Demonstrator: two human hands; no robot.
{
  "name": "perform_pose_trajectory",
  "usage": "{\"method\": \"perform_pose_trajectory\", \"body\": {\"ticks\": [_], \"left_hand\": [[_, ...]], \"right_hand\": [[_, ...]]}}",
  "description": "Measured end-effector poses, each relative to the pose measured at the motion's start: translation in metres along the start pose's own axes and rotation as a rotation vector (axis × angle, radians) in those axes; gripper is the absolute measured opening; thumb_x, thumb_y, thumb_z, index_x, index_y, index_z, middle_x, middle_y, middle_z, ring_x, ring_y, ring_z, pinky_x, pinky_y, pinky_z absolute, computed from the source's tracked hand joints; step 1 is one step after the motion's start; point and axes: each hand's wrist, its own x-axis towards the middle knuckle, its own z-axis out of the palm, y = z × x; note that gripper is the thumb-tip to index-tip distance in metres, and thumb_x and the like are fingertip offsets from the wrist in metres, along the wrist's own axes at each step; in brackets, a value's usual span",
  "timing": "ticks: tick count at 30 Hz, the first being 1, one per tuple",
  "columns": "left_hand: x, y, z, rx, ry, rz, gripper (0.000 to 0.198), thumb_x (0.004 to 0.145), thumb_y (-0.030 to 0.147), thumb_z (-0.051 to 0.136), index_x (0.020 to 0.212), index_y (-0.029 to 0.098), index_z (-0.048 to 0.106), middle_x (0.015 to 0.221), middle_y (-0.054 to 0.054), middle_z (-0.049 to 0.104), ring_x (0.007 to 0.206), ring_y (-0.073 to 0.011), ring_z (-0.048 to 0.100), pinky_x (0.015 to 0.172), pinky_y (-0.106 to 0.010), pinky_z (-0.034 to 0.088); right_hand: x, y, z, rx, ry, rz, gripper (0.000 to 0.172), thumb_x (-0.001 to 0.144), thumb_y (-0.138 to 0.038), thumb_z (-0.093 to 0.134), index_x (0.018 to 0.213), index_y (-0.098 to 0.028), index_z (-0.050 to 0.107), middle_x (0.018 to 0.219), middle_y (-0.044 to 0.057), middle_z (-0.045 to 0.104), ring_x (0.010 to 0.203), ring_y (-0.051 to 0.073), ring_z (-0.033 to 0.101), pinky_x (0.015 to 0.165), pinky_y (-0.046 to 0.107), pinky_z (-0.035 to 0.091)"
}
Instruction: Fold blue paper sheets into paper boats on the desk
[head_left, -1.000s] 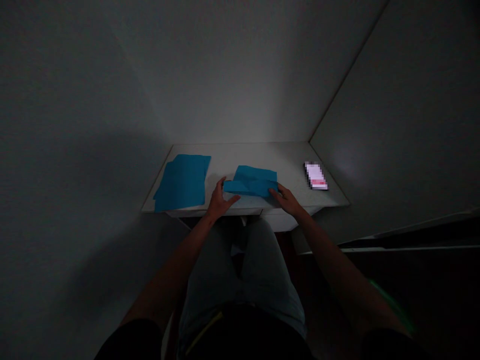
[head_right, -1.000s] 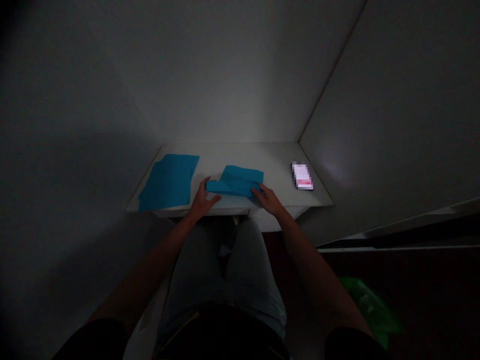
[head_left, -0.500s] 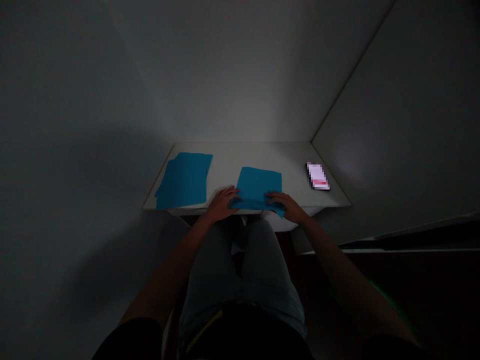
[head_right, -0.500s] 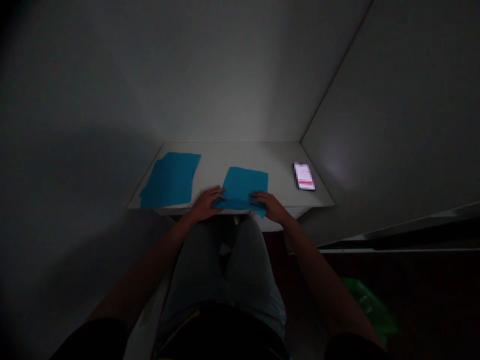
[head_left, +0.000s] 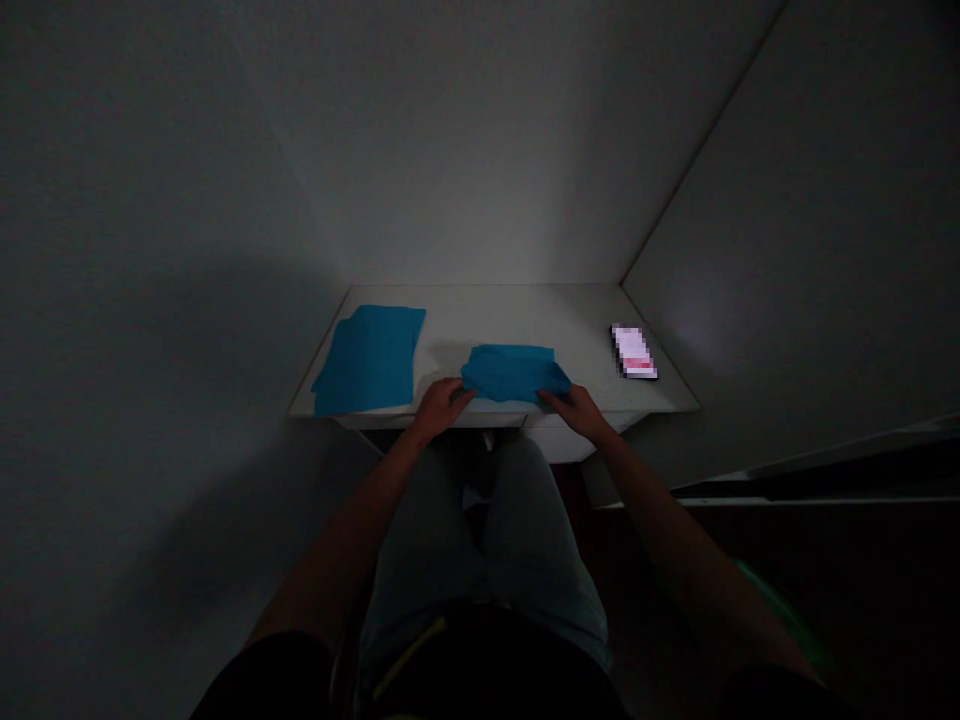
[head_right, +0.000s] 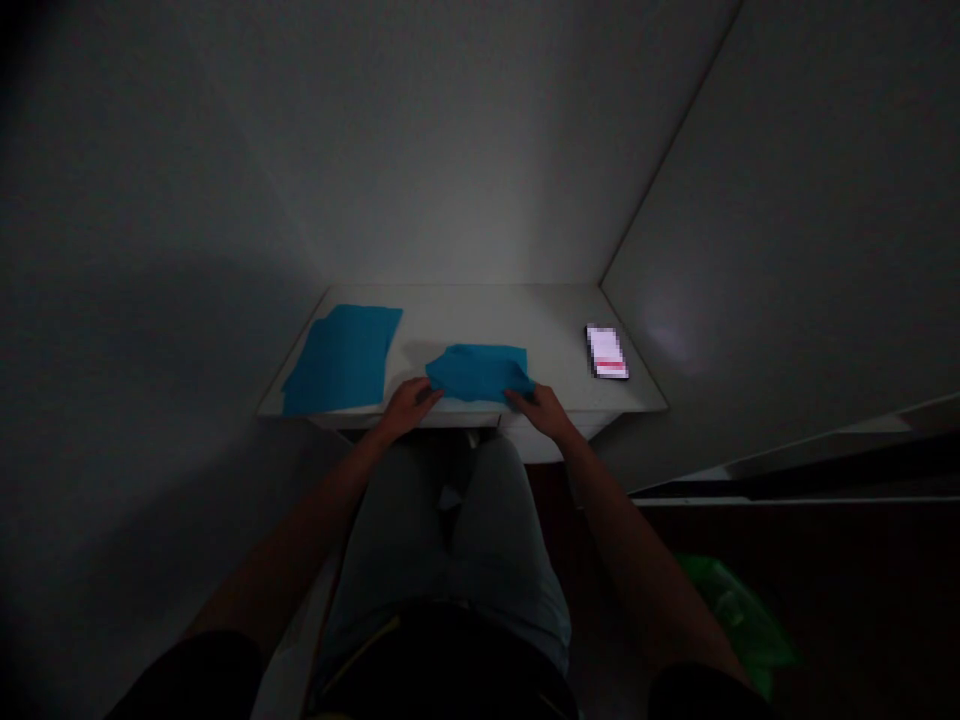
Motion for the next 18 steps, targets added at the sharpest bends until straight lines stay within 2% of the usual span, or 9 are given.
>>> {"method": "perform_pose_trajectory", "body": {"ticks": [2, 6, 10, 13, 16, 18], "left_hand": [[-0.001, 0.001, 0.001, -0.055, 0.025, -0.022, 0.035, 0.099, 0.053, 0.061, 0.089, 0.021, 0.071, 0.084, -0.004, 0.072, 0.087, -0.0218, 0.066, 0.085, -0.034, 0.053], [-0.003, 0.002, 0.001, -0.111, 0.127, -0.08, 0.033, 0.099, 0.05, 0.06, 0.086, 0.021, 0.065, 0.081, -0.001, 0.067, 0.079, -0.0176, 0.061, 0.077, -0.029, 0.05], [-0.002, 0.0, 0.003, -0.106, 0.191, -0.103, 0.03, 0.099, 0.046, 0.06, 0.082, 0.021, 0.06, 0.076, 0.001, 0.062, 0.075, -0.0162, 0.059, 0.074, -0.028, 0.048], [-0.001, -0.002, 0.007, -0.061, 0.256, -0.132, 0.018, 0.097, 0.039, 0.064, 0.102, 0.022, 0.064, 0.084, -0.001, 0.066, 0.082, -0.0187, 0.065, 0.083, -0.032, 0.052], [0.0, 0.002, 0.009, 0.097, 0.389, -0.128, 0.042, 0.091, 0.031, 0.07, 0.13, 0.02, 0.06, 0.11, -0.009, 0.07, 0.107, -0.0263, 0.066, 0.101, -0.043, 0.053], [0.001, 0.009, 0.011, 0.228, 0.403, -0.077, 0.046, 0.092, 0.027, 0.066, 0.137, 0.019, 0.058, 0.13, -0.016, 0.066, 0.125, -0.031, 0.06, 0.112, -0.05, 0.048]], "right_hand": [[0.008, -0.004, 0.003, 0.023, 0.066, 0.028, 0.061, 0.086, -0.08, 0.061, 0.078, -0.02, 0.064, 0.072, 0.004, 0.067, 0.067, 0.02, 0.059, 0.062, 0.032, 0.049], [0.021, -0.013, 0.007, 0.076, 0.152, 0.03, 0.059, 0.088, -0.076, 0.061, 0.099, -0.019, 0.071, 0.091, 0.007, 0.075, 0.082, 0.024, 0.065, 0.075, 0.036, 0.055], [0.029, -0.011, 0.01, 0.042, 0.191, 0.021, 0.055, 0.092, -0.07, 0.058, 0.111, -0.02, 0.07, 0.094, 0.007, 0.075, 0.084, 0.025, 0.066, 0.08, 0.039, 0.057], [0.031, -0.005, 0.012, -0.068, 0.231, 0.041, 0.058, 0.092, -0.065, 0.061, 0.128, -0.019, 0.064, 0.102, 0.01, 0.074, 0.084, 0.026, 0.068, 0.08, 0.041, 0.058], [0.028, -0.006, 0.014, -0.226, 0.347, -0.008, 0.067, 0.092, -0.054, 0.062, 0.146, -0.014, 0.054, 0.128, 0.021, 0.068, 0.103, 0.032, 0.069, 0.092, 0.049, 0.057], [0.026, -0.012, 0.017, -0.345, 0.372, -0.083, 0.061, 0.096, -0.044, 0.055, 0.149, -0.013, 0.053, 0.143, 0.023, 0.061, 0.122, 0.036, 0.064, 0.104, 0.053, 0.053]]}}
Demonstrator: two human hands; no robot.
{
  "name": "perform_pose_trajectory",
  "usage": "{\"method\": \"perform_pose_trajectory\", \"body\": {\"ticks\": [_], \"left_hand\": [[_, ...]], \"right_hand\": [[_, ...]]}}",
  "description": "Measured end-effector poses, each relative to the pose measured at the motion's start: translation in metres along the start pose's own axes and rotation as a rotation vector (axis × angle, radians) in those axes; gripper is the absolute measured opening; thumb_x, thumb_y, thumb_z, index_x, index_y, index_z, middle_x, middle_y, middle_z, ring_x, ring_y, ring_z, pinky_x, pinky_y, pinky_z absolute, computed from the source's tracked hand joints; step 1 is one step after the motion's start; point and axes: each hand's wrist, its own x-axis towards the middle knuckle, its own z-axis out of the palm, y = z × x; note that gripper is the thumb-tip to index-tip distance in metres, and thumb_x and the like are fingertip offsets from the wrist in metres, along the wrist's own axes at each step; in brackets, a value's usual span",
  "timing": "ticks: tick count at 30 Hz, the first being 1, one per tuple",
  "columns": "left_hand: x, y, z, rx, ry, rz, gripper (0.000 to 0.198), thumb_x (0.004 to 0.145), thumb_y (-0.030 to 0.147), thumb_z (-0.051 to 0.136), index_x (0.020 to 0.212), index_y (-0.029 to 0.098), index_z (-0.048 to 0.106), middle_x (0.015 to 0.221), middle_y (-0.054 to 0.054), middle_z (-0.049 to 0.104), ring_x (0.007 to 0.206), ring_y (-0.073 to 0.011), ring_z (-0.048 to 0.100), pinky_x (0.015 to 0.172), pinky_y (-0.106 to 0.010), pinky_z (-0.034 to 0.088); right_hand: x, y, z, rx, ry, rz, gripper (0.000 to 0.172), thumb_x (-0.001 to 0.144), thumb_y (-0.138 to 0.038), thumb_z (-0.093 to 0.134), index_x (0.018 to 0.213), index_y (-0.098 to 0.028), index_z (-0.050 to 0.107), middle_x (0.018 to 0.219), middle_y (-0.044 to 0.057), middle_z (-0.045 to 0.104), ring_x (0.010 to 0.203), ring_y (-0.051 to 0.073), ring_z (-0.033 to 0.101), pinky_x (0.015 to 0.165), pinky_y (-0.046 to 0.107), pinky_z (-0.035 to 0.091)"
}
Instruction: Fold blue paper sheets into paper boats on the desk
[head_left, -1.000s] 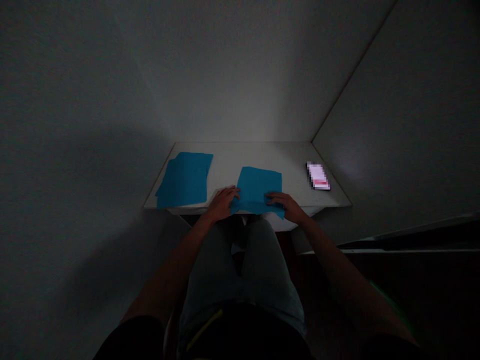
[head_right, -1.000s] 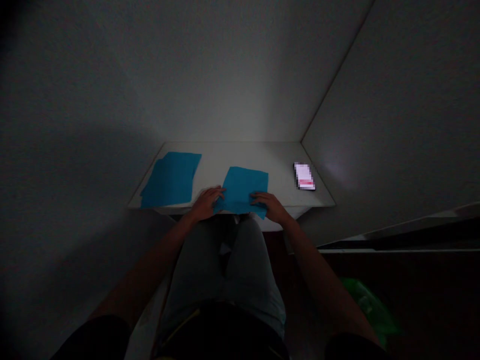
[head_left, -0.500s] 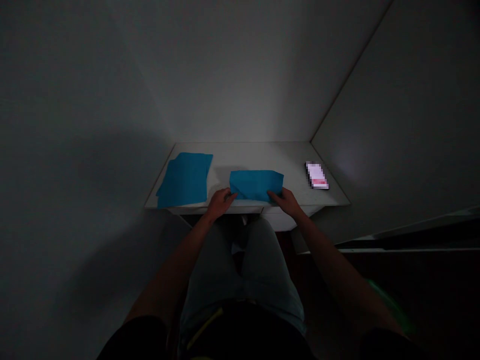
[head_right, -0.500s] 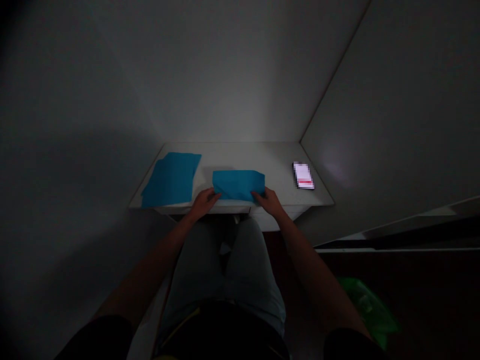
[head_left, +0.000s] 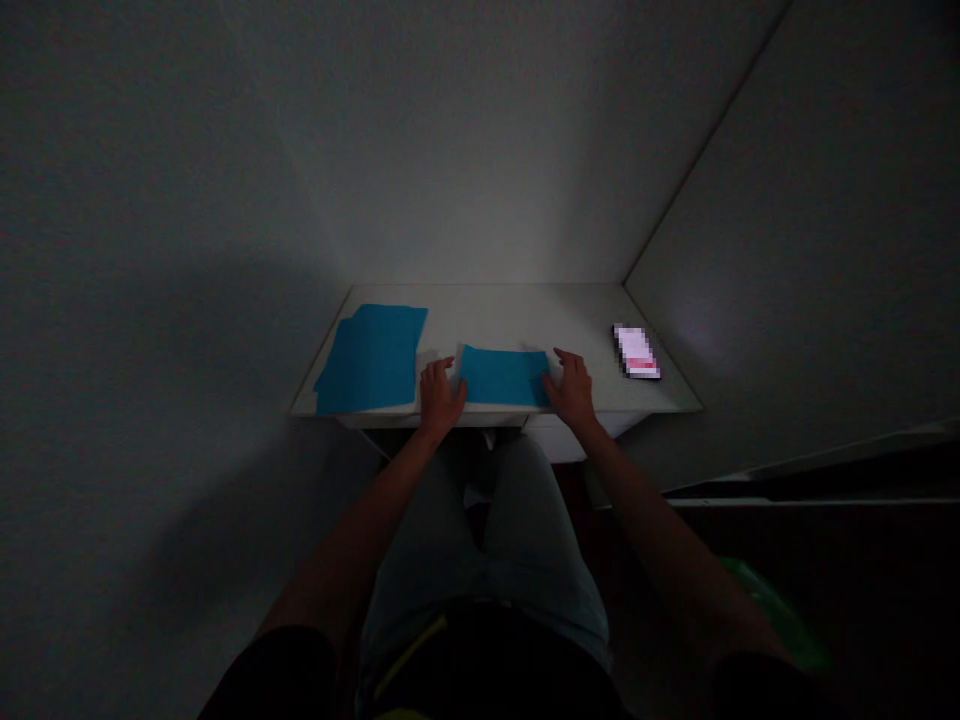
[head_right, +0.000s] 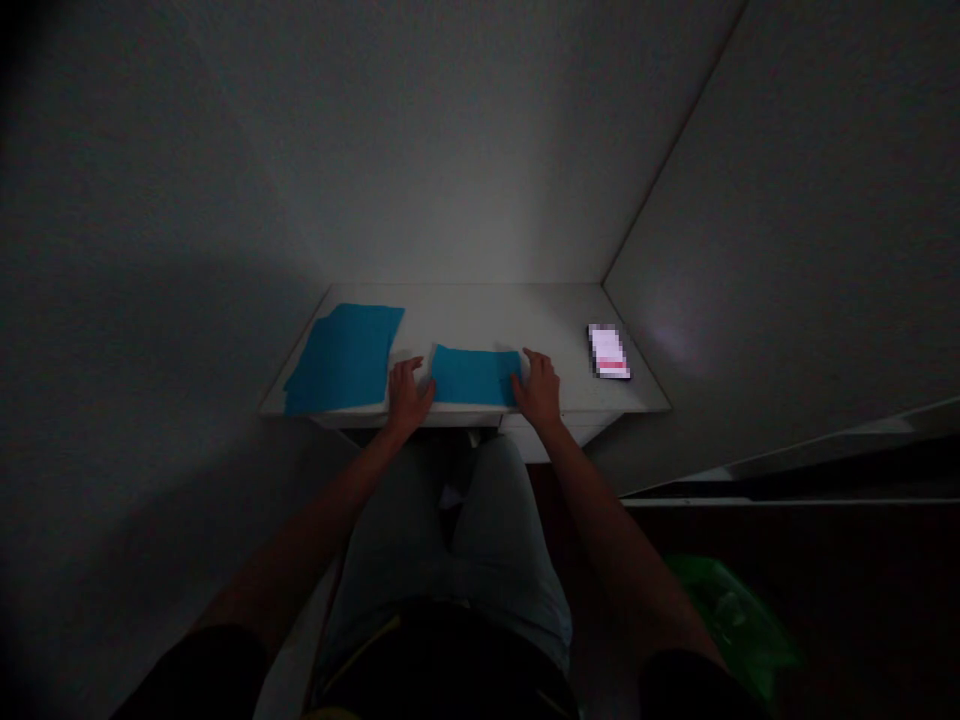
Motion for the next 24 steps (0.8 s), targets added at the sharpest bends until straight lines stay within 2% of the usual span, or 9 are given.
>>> {"method": "perform_pose_trajectory", "body": {"ticks": [3, 6, 9, 12, 15, 19, 22, 24], "left_hand": [[0.006, 0.018, 0.007, 0.097, -0.136, 0.167, 0.041, 0.101, 0.026, 0.051, 0.14, 0.02, 0.061, 0.149, -0.016, 0.059, 0.141, -0.0312, 0.052, 0.121, -0.052, 0.041], [0.018, 0.036, 0.023, 0.146, -0.282, 0.291, 0.047, 0.107, 0.028, 0.039, 0.149, 0.021, 0.058, 0.162, -0.011, 0.052, 0.154, -0.0282, 0.042, 0.129, -0.05, 0.034], [0.028, 0.042, 0.037, 0.232, -0.415, 0.293, 0.055, 0.108, 0.033, 0.033, 0.158, 0.015, 0.049, 0.169, -0.013, 0.045, 0.161, -0.0283, 0.034, 0.133, -0.051, 0.028], [0.033, 0.032, 0.04, 0.342, -0.501, 0.238, 0.065, 0.108, 0.045, 0.036, 0.163, 0.012, 0.043, 0.173, -0.016, 0.037, 0.163, -0.0323, 0.028, 0.135, -0.053, 0.021], [0.038, 0.012, 0.036, 0.379, -0.49, 0.201, 0.072, 0.105, 0.057, 0.041, 0.165, 0.017, 0.042, 0.176, -0.015, 0.031, 0.165, -0.0354, 0.021, 0.135, -0.056, 0.015], [0.045, -0.009, 0.031, 0.266, -0.416, 0.096, 0.074, 0.098, 0.06, 0.056, 0.16, 0.019, 0.049, 0.172, -0.018, 0.037, 0.163, -0.041, 0.025, 0.132, -0.064, 0.016], [0.043, -0.009, 0.025, 0.176, -0.274, 0.082, 0.062, 0.097, 0.05, 0.062, 0.152, 0.02, 0.058, 0.165, -0.02, 0.047, 0.158, -0.0428, 0.034, 0.128, -0.066, 0.022], [0.036, -0.001, 0.021, 0.144, -0.241, 0.158, 0.048, 0.101, 0.042, 0.059, 0.144, 0.022, 0.064, 0.156, -0.019, 0.056, 0.149, -0.0393, 0.044, 0.125, -0.063, 0.029]], "right_hand": [[-0.002, -0.017, 0.005, -0.107, -0.097, -0.164, 0.052, 0.102, -0.031, 0.045, 0.151, -0.018, 0.055, 0.155, 0.018, 0.058, 0.141, 0.034, 0.054, 0.115, 0.053, 0.045], [-0.001, -0.035, 0.021, -0.171, -0.239, -0.285, 0.056, 0.104, -0.026, 0.038, 0.159, -0.021, 0.049, 0.164, 0.012, 0.051, 0.149, 0.03, 0.048, 0.121, 0.051, 0.041], [0.002, -0.043, 0.039, -0.228, -0.353, -0.307, 0.06, 0.106, -0.03, 0.034, 0.164, -0.016, 0.042, 0.169, 0.012, 0.044, 0.156, 0.029, 0.041, 0.127, 0.051, 0.035], [0.004, -0.037, 0.044, -0.293, -0.418, -0.283, 0.063, 0.109, -0.042, 0.031, 0.165, -0.015, 0.041, 0.17, 0.014, 0.041, 0.158, 0.03, 0.039, 0.129, 0.054, 0.03], [0.003, -0.021, 0.036, -0.33, -0.421, -0.287, 0.064, 0.11, -0.051, 0.033, 0.165, -0.02, 0.043, 0.172, 0.012, 0.039, 0.158, 0.03, 0.039, 0.129, 0.054, 0.029], [-0.002, -0.004, 0.02, -0.315, -0.384, -0.28, 0.064, 0.109, -0.058, 0.037, 0.164, -0.026, 0.044, 0.171, 0.012, 0.041, 0.156, 0.03, 0.042, 0.126, 0.054, 0.031], [-0.008, -0.002, 0.015, -0.31, -0.363, -0.26, 0.07, 0.106, -0.068, 0.039, 0.164, -0.028, 0.044, 0.169, 0.014, 0.044, 0.151, 0.034, 0.045, 0.121, 0.057, 0.034], [-0.011, -0.006, 0.015, -0.336, -0.35, -0.216, 0.078, 0.101, -0.076, 0.042, 0.163, -0.029, 0.045, 0.167, 0.016, 0.046, 0.146, 0.039, 0.048, 0.118, 0.059, 0.035]]}}
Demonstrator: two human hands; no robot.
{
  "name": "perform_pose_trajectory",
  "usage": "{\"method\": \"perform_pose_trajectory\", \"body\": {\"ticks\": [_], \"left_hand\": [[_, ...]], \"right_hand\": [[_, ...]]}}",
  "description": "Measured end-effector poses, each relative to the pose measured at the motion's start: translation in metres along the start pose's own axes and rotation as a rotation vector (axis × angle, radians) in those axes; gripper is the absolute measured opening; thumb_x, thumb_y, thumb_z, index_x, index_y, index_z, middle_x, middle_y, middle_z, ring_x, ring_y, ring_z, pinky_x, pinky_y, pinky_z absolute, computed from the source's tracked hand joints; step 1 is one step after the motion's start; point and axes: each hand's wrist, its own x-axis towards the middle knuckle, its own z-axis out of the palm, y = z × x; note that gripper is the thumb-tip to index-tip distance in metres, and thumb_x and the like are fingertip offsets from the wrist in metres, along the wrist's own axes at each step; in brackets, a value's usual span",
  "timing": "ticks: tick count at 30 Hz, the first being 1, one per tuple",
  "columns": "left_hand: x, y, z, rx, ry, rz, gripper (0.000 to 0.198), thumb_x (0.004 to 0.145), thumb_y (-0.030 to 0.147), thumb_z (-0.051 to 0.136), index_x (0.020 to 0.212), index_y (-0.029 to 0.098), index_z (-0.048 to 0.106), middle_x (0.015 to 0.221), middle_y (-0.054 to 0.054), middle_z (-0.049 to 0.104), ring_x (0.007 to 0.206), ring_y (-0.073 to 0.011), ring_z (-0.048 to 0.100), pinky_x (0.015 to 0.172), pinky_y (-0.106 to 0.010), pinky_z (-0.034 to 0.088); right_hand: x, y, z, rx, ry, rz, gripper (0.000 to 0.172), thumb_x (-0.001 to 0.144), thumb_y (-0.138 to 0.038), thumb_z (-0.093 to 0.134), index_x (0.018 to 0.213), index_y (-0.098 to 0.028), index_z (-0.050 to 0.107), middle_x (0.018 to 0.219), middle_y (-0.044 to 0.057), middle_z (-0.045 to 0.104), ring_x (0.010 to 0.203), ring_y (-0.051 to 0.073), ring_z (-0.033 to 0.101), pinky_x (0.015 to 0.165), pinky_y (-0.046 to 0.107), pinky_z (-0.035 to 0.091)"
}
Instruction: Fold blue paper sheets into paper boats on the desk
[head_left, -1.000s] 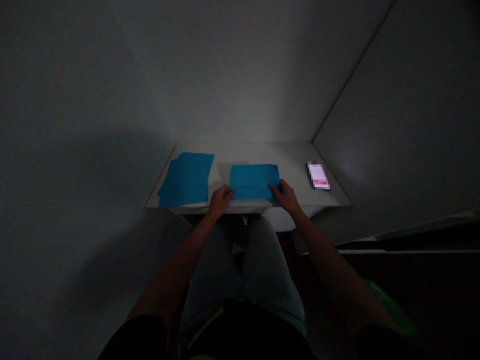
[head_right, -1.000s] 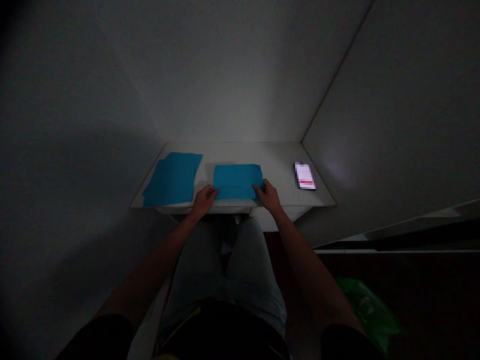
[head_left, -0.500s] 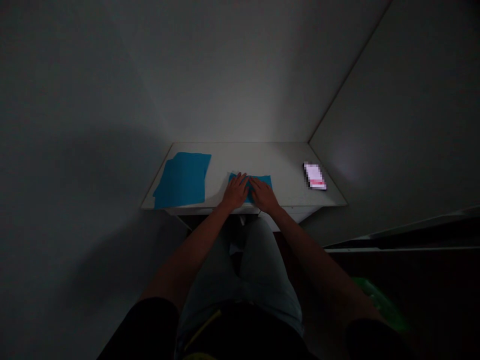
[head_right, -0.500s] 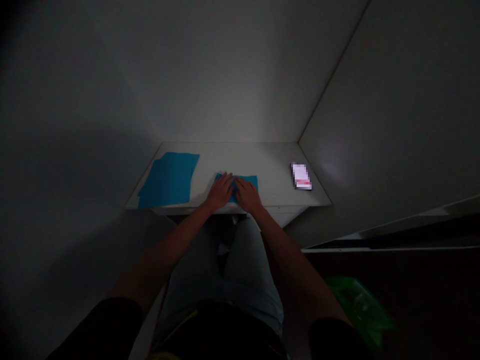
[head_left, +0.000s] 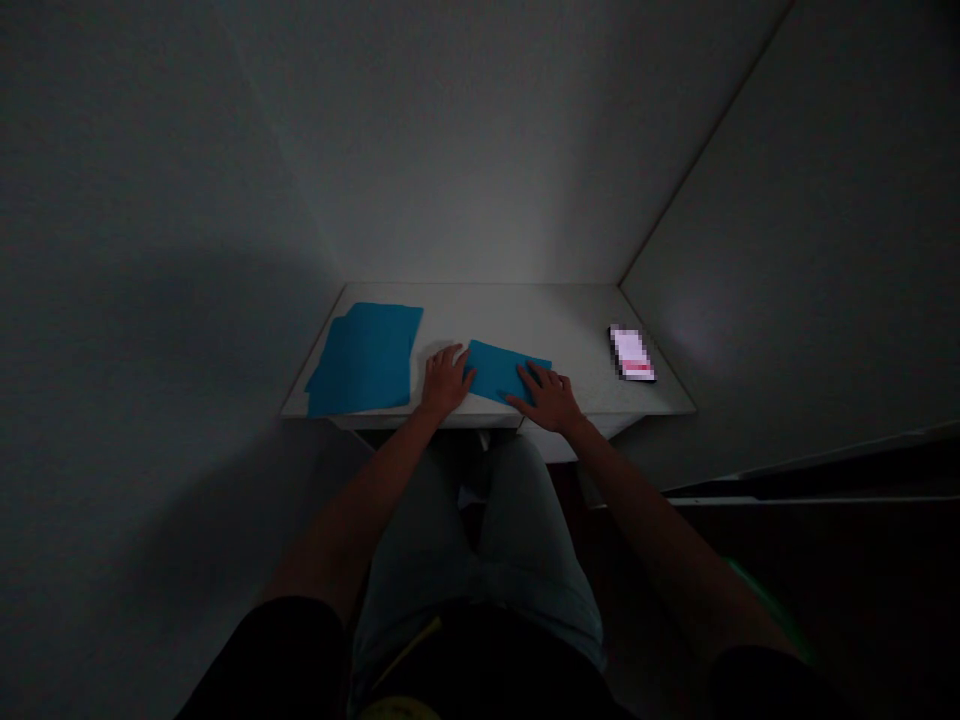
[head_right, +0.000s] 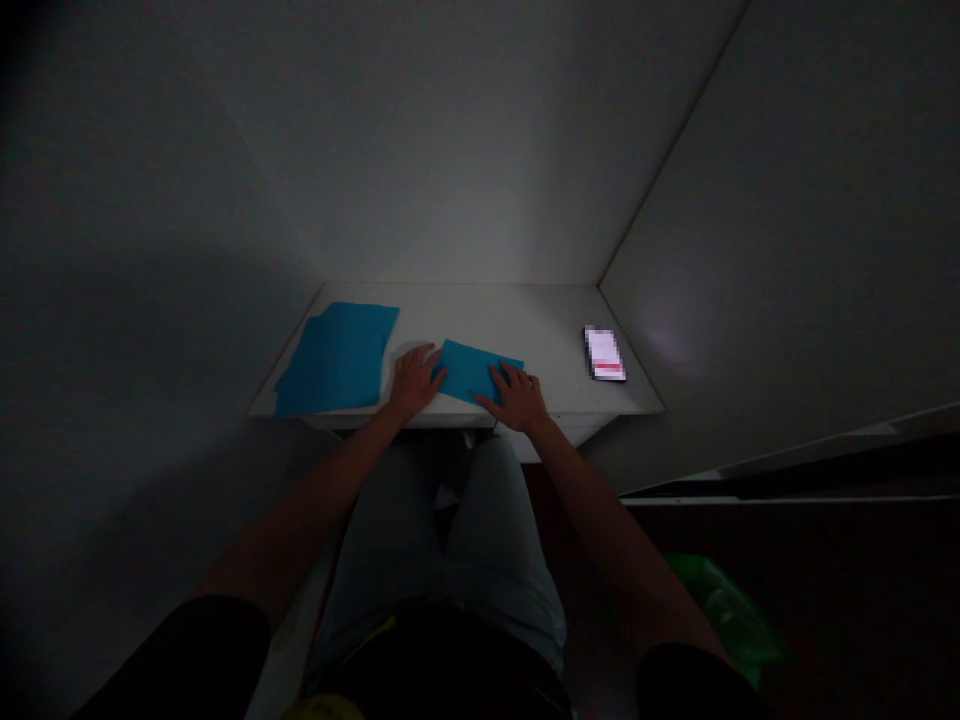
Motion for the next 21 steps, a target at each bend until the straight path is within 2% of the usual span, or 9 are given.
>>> {"method": "perform_pose_trajectory", "body": {"ticks": [4, 6, 8, 9, 11, 13, 15, 18, 21], "left_hand": [[-0.021, 0.019, -0.005, -0.076, -0.121, 0.233, 0.039, 0.101, 0.04, 0.063, 0.138, 0.029, 0.069, 0.147, -0.012, 0.063, 0.139, -0.032, 0.054, 0.12, -0.053, 0.039], [-0.031, 0.022, -0.006, -0.107, -0.168, 0.291, 0.047, 0.098, 0.045, 0.069, 0.142, 0.029, 0.066, 0.15, -0.011, 0.061, 0.142, -0.0322, 0.053, 0.121, -0.051, 0.039], [-0.037, 0.021, -0.007, -0.105, -0.196, 0.312, 0.059, 0.094, 0.052, 0.073, 0.147, 0.028, 0.063, 0.154, -0.012, 0.058, 0.145, -0.0337, 0.05, 0.123, -0.052, 0.038], [-0.039, 0.02, -0.008, -0.097, -0.207, 0.319, 0.065, 0.092, 0.055, 0.075, 0.149, 0.028, 0.061, 0.156, -0.012, 0.056, 0.146, -0.0343, 0.049, 0.124, -0.052, 0.036], [-0.04, 0.018, -0.01, -0.083, -0.228, 0.33, 0.071, 0.09, 0.059, 0.075, 0.152, 0.026, 0.059, 0.159, -0.013, 0.054, 0.149, -0.0349, 0.047, 0.126, -0.053, 0.034], [-0.04, 0.018, -0.011, -0.073, -0.242, 0.324, 0.071, 0.091, 0.059, 0.075, 0.151, 0.026, 0.059, 0.159, -0.013, 0.054, 0.149, -0.0348, 0.047, 0.126, -0.053, 0.034], [-0.039, 0.02, -0.013, -0.058, -0.244, 0.303, 0.065, 0.091, 0.056, 0.075, 0.149, 0.028, 0.062, 0.157, -0.012, 0.057, 0.147, -0.0343, 0.049, 0.125, -0.054, 0.034], [-0.039, 0.025, -0.016, -0.038, -0.251, 0.287, 0.055, 0.094, 0.053, 0.074, 0.144, 0.032, 0.066, 0.152, -0.01, 0.061, 0.14, -0.0328, 0.054, 0.121, -0.054, 0.037], [-0.039, 0.028, -0.02, -0.035, -0.254, 0.292, 0.048, 0.095, 0.052, 0.072, 0.138, 0.032, 0.071, 0.146, -0.009, 0.065, 0.133, -0.0321, 0.058, 0.117, -0.054, 0.04]], "right_hand": [[-0.006, -0.005, -0.002, -0.02, -0.026, 0.026, 0.101, 0.089, -0.089, 0.05, 0.166, -0.025, 0.041, 0.165, 0.022, 0.045, 0.142, 0.045, 0.047, 0.115, 0.061, 0.035], [-0.011, -0.003, -0.006, 0.003, -0.054, -0.034, 0.114, 0.081, -0.092, 0.059, 0.169, -0.025, 0.034, 0.168, 0.023, 0.04, 0.144, 0.047, 0.043, 0.115, 0.061, 0.034], [-0.017, 0.003, -0.011, 0.032, -0.088, -0.122, 0.116, 0.076, -0.09, 0.068, 0.169, -0.03, 0.034, 0.171, 0.02, 0.037, 0.146, 0.047, 0.04, 0.115, 0.061, 0.034], [-0.021, 0.007, -0.014, 0.046, -0.103, -0.163, 0.109, 0.078, -0.086, 0.071, 0.167, -0.033, 0.038, 0.171, 0.018, 0.037, 0.147, 0.046, 0.039, 0.115, 0.061, 0.034], [-0.027, 0.014, -0.019, 0.075, -0.118, -0.208, 0.081, 0.089, -0.071, 0.071, 0.16, -0.038, 0.051, 0.169, 0.013, 0.043, 0.147, 0.042, 0.041, 0.114, 0.058, 0.035], [-0.03, 0.017, -0.021, 0.107, -0.099, -0.196, 0.052, 0.1, -0.054, 0.065, 0.149, -0.038, 0.063, 0.163, 0.01, 0.051, 0.144, 0.038, 0.046, 0.111, 0.055, 0.037], [-0.029, 0.016, -0.021, 0.14, -0.059, -0.137, 0.036, 0.104, -0.046, 0.059, 0.135, -0.036, 0.073, 0.154, 0.009, 0.06, 0.137, 0.035, 0.051, 0.107, 0.053, 0.039], [-0.018, 0.008, -0.016, 0.176, 0.001, 0.001, 0.034, 0.105, -0.05, 0.055, 0.122, -0.03, 0.078, 0.14, 0.011, 0.068, 0.126, 0.034, 0.058, 0.102, 0.052, 0.041], [-0.004, -0.003, -0.01, 0.162, 0.089, 0.133, 0.042, 0.103, -0.052, 0.055, 0.131, -0.025, 0.072, 0.132, 0.015, 0.068, 0.12, 0.035, 0.058, 0.101, 0.052, 0.042]]}}
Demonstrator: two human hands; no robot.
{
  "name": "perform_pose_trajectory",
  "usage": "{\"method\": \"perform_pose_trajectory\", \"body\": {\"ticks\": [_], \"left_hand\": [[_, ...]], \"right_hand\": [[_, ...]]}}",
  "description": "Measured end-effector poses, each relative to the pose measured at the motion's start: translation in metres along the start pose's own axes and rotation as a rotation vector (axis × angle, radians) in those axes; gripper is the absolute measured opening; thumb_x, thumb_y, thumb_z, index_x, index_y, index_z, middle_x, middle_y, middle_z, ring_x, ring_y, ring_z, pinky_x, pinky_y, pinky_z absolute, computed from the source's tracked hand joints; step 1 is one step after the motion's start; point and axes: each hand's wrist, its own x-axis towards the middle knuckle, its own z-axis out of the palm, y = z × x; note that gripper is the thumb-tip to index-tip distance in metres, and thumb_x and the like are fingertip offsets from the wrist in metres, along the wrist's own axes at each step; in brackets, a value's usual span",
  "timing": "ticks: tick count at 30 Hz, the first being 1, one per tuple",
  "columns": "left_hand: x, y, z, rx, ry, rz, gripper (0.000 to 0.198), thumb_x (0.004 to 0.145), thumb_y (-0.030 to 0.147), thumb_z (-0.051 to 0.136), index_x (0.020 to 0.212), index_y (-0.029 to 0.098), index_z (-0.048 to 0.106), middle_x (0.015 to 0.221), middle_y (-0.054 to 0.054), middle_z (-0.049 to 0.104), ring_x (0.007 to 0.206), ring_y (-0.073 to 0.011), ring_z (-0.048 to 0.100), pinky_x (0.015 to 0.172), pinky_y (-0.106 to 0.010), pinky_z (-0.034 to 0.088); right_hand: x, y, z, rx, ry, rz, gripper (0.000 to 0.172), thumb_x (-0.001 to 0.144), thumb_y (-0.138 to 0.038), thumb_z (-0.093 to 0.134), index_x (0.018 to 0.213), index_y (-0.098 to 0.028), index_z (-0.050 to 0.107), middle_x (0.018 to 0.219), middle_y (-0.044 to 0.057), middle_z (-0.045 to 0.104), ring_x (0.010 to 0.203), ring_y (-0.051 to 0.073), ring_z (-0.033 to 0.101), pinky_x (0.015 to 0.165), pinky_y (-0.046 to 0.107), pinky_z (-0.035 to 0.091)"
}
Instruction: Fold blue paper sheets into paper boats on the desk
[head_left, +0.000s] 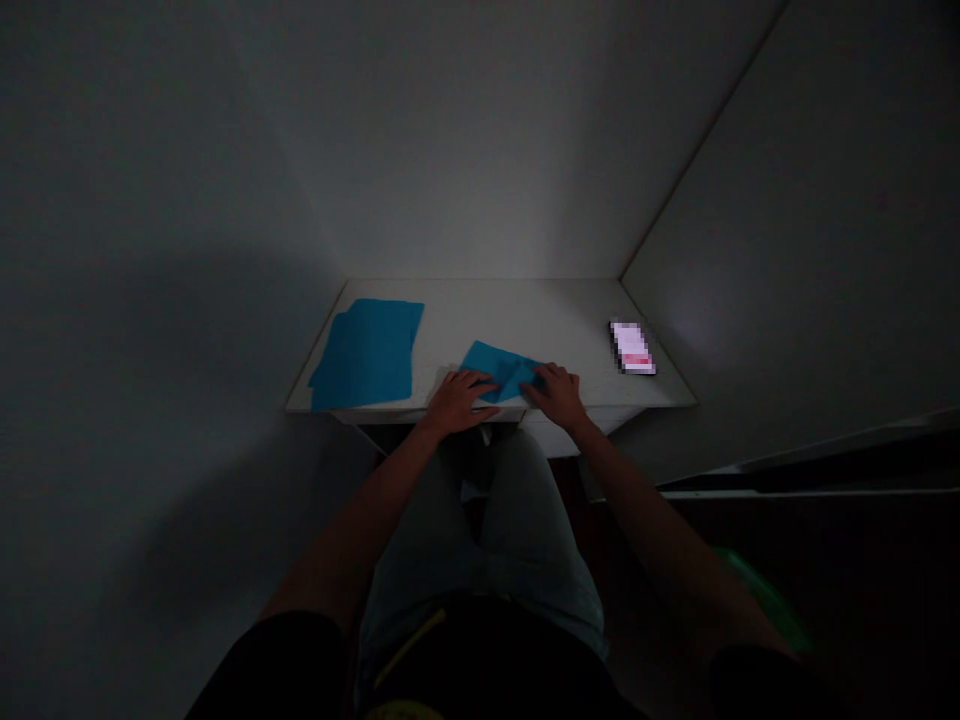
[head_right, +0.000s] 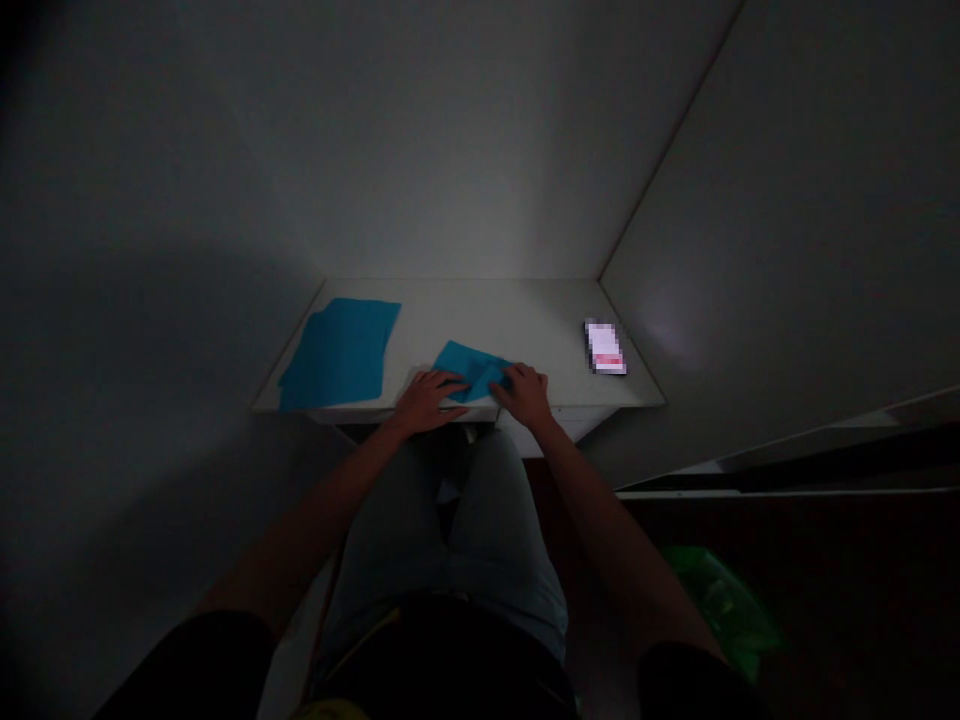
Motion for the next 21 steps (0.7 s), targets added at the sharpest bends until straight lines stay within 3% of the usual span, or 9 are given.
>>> {"method": "perform_pose_trajectory", "body": {"ticks": [4, 8, 12, 18, 21], "left_hand": [[0.0, 0.002, -0.004, -0.034, 0.015, -0.007, 0.044, 0.093, 0.048, 0.075, 0.135, 0.032, 0.073, 0.138, -0.009, 0.07, 0.128, -0.032, 0.059, 0.114, -0.053, 0.042], [-0.001, 0.0, -0.002, -0.081, 0.051, -0.03, 0.042, 0.089, 0.043, 0.079, 0.129, 0.031, 0.076, 0.128, -0.008, 0.075, 0.129, -0.0336, 0.057, 0.116, -0.054, 0.039], [0.001, -0.007, 0.001, -0.14, 0.058, -0.067, 0.041, 0.088, 0.031, 0.077, 0.129, 0.031, 0.075, 0.126, -0.006, 0.075, 0.129, -0.0314, 0.058, 0.117, -0.052, 0.038], [0.009, -0.019, 0.005, -0.253, 0.356, -0.236, 0.043, 0.085, 0.03, 0.081, 0.126, 0.024, 0.068, 0.132, -0.009, 0.068, 0.129, -0.0293, 0.059, 0.116, -0.049, 0.042], [0.012, -0.023, 0.01, -0.308, 0.515, -0.347, 0.046, 0.082, 0.03, 0.083, 0.123, 0.022, 0.063, 0.13, -0.012, 0.062, 0.119, -0.0261, 0.063, 0.106, -0.043, 0.051]], "right_hand": [[0.01, -0.014, 0.005, -0.052, 0.088, 0.021, 0.044, 0.101, -0.044, 0.059, 0.141, -0.026, 0.066, 0.137, 0.016, 0.064, 0.122, 0.038, 0.055, 0.101, 0.053, 0.042], [0.011, -0.015, 0.008, -0.063, -0.006, -0.058, 0.031, 0.106, -0.032, 0.052, 0.125, -0.032, 0.076, 0.133, 0.011, 0.07, 0.12, 0.032, 0.058, 0.101, 0.05, 0.039], [0.009, -0.008, 0.007, -0.038, -0.034, -0.094, 0.034, 0.108, -0.034, 0.05, 0.13, -0.032, 0.075, 0.142, 0.01, 0.069, 0.126, 0.031, 0.058, 0.103, 0.05, 0.038], [0.006, -0.008, 0.006, -0.051, -0.008, -0.121, 0.037, 0.103, -0.052, 0.059, 0.129, -0.03, 0.075, 0.144, 0.011, 0.065, 0.128, 0.034, 0.055, 0.106, 0.052, 0.038], [0.005, -0.011, 0.007, -0.06, -0.004, -0.115, 0.041, 0.101, -0.058, 0.058, 0.128, -0.031, 0.075, 0.141, 0.012, 0.064, 0.126, 0.035, 0.054, 0.104, 0.052, 0.039]]}}
